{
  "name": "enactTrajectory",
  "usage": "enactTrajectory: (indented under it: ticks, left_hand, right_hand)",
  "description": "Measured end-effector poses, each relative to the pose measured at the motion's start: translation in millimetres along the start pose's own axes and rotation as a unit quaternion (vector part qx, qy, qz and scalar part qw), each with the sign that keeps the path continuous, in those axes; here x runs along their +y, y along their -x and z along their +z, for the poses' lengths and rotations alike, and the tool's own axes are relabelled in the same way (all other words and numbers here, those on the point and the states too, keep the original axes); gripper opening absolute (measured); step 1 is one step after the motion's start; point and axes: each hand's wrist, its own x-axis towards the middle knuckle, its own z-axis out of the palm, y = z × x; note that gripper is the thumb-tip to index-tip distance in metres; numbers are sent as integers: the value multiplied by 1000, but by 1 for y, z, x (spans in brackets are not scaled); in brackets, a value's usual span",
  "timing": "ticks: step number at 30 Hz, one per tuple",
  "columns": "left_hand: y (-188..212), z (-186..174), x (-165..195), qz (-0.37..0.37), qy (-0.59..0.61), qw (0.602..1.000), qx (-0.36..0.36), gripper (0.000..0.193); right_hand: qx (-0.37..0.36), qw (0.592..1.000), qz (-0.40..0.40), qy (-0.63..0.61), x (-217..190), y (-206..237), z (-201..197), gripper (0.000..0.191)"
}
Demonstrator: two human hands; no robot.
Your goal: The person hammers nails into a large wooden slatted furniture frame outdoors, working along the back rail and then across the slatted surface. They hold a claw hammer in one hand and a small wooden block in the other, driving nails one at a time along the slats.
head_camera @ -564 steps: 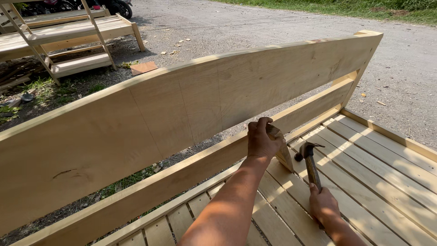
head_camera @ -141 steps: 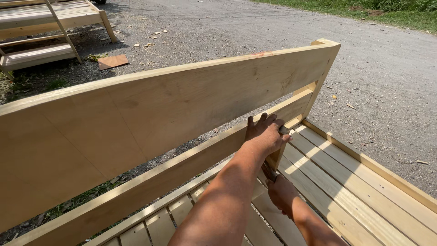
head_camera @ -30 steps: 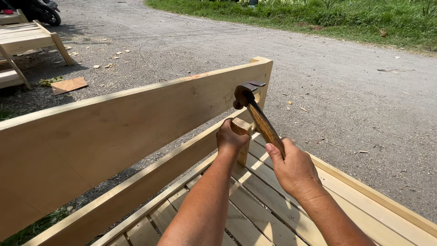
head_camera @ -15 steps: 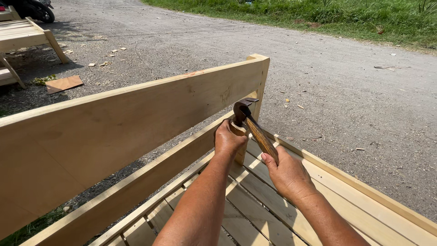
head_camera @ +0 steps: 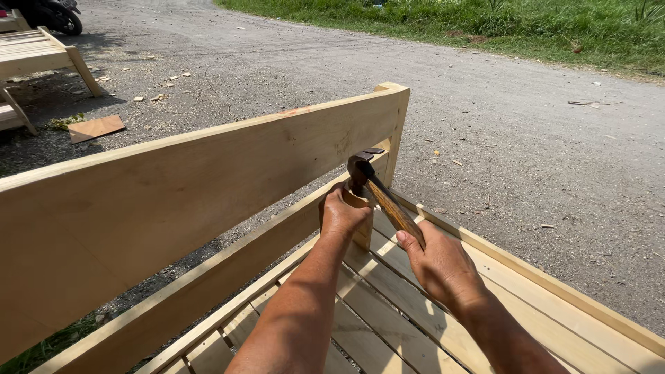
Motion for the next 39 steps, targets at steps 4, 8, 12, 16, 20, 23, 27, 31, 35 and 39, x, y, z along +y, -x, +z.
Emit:
enactTrajectory:
  ticks: [4,8,12,16,20,23,27,31,35,39]
  left_hand:
    - [-8,2,-13,-11,-24,1000,-4,53]
    - [-11,1,-14,27,-11,1000,7,63]
    - [2,-10,-4,17,-56,998,19,72]
    - [10,-22,15,-12,-190,982,-2,79]
    - [5,-17,33,-60,-260,963,-37,67]
    - [1,-8,38,-94,-275,956,-46,61]
    - [5,-6,37,-49,-234,970,-37,62]
    - [9,-6,43,-29,-252,965,-60,61]
    - [9,-2,52,-72,-238,968,-42,63]
    - [4,-4,45,-102,-237,966,-11,74]
  right_hand:
    - [54,996,-37,-55,-2,3,5,51]
    - [-6,1000,9,3,7,-5,15,47]
    - [55,998,-12,-30,29,-15,19,50]
    - [79,988,79,-108,54,-27,30,51]
    - [28,977,162,-139,94,-36,55,48]
    - [-42,977,203,-48,128,-45,93,57]
    - [-77,978,186,48,173,-50,150,57]
    - [-72,975,209,25,199,-58,180,55]
    - [-62,982,179,11,210,-67,183,54]
    - [-50,982,181,1,211,-68,187,54]
